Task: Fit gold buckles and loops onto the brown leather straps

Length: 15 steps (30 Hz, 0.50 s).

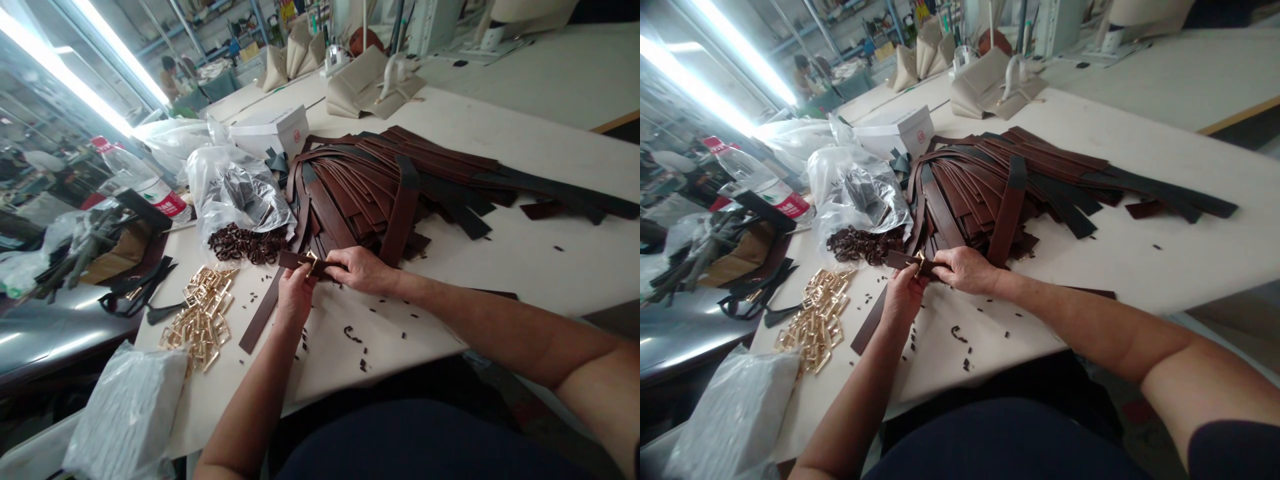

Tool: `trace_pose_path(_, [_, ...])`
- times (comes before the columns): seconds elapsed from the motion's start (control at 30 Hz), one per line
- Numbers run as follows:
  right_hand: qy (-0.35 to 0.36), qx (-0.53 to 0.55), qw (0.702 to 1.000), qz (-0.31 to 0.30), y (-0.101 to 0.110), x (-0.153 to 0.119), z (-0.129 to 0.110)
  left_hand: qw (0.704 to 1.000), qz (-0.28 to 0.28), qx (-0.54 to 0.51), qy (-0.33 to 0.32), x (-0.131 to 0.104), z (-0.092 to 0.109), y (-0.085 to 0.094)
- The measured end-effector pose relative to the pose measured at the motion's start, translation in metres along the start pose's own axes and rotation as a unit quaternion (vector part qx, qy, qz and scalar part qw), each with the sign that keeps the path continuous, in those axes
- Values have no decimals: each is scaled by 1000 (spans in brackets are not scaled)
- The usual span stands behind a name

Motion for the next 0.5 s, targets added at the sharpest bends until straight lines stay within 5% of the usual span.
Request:
trace_pose_path(0.3, [33, -11, 999, 23, -2, 0, -4, 999, -31, 2, 40, -5, -12, -10])
trace_pose_path(0.5, [38, -5, 999, 26, 0, 0, -6, 999, -38, 9, 2, -6, -6, -11])
Point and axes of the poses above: each hand's wrist, its own x-axis towards the middle knuckle, its own y-axis out of the back of the hand, z = x × y, the point moved 9 cm from there along x, towards the middle knuckle, and after that the axes turned 6 degrees about y, right-handed, at the moved point
